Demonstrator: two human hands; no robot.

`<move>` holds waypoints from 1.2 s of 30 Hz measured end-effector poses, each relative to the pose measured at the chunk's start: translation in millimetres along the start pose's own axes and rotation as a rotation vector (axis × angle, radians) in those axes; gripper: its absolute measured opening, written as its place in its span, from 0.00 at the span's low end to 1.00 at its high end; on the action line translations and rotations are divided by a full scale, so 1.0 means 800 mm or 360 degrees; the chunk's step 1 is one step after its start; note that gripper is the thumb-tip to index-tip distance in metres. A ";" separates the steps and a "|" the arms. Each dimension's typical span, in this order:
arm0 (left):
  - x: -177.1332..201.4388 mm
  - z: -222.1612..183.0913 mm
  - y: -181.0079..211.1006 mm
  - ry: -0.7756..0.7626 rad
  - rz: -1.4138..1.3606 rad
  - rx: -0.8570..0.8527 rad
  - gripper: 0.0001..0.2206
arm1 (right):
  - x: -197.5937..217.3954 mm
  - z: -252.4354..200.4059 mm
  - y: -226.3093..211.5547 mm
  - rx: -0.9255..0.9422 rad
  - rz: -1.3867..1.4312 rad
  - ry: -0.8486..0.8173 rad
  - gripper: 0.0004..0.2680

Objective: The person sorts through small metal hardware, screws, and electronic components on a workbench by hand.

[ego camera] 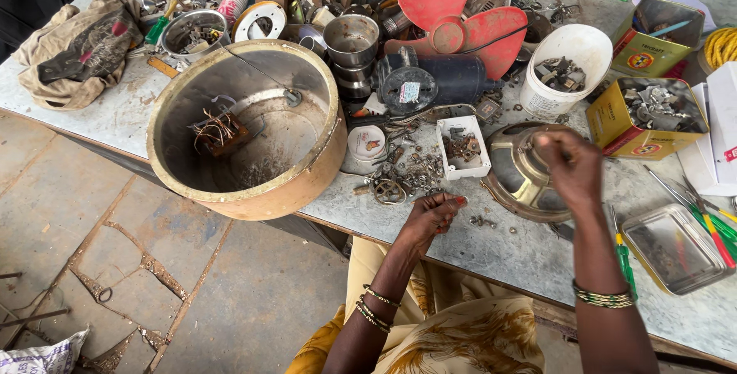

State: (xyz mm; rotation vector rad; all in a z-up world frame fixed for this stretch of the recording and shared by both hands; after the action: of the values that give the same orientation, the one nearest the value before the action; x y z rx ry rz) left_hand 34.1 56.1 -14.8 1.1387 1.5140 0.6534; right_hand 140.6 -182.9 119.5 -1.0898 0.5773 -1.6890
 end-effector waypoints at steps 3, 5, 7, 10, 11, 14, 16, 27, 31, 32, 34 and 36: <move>-0.011 0.004 0.001 -0.0065 -0.0055 -0.0014 0.06 | 0.058 -0.014 0.001 -0.0255 -0.0142 0.0157 0.04; -0.025 0.006 -0.001 -0.0092 -0.0039 -0.0004 0.06 | 0.051 -0.031 -0.010 -0.0275 -0.0409 0.0047 0.04; -0.032 0.006 -0.001 -0.0102 -0.0028 0.0002 0.06 | 0.036 -0.044 -0.018 -0.0289 -0.0670 -0.0079 0.06; -0.031 0.002 -0.002 -0.0072 0.0028 0.0023 0.06 | 0.023 -0.054 -0.026 -0.0168 -0.1119 -0.0128 0.13; -0.030 0.002 -0.001 -0.0084 0.0025 0.0009 0.06 | 0.019 -0.054 -0.025 -0.0114 -0.1219 -0.0119 0.11; -0.026 0.000 0.000 -0.0078 0.0032 0.0002 0.06 | 0.015 -0.057 -0.016 -0.0036 -0.1133 -0.0068 0.07; -0.024 0.001 0.004 -0.0051 0.0032 0.0002 0.06 | 0.006 -0.049 -0.010 -0.0004 -0.0948 -0.0038 0.06; -0.006 -0.001 0.009 0.0051 0.0447 -0.0048 0.11 | -0.098 -0.038 -0.003 0.0103 0.0076 -0.0357 0.07; -0.048 -0.004 0.045 -0.0037 0.0932 -0.0603 0.09 | -0.117 -0.139 0.049 -0.1128 0.0631 -0.0472 0.15; -0.058 -0.014 0.054 0.0047 0.1341 -0.0687 0.08 | -0.124 -0.164 0.045 -0.1264 0.1046 -0.0442 0.16; -0.080 -0.024 0.074 0.0116 0.1753 -0.0754 0.07 | -0.130 -0.187 0.042 -0.1404 0.1470 -0.0388 0.17; -0.098 -0.023 0.077 -0.0020 0.2108 -0.0601 0.07 | -0.132 -0.200 0.047 -0.1612 0.1740 -0.0266 0.16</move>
State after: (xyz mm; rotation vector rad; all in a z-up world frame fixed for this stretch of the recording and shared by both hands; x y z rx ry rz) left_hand 33.1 12.3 76.6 1.7388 0.3861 1.6943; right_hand 29.4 -119.6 -28.1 -1.1850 1.6327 -0.2826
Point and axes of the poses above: each hand's wrist, its own z-axis towards the middle knuckle, its own x-axis out of the back of the hand, y = z × x, the point moved 7 cm from there along z, towards the middle knuckle, and after that the axes turned 6 degrees about z, right-handed, at the moved point
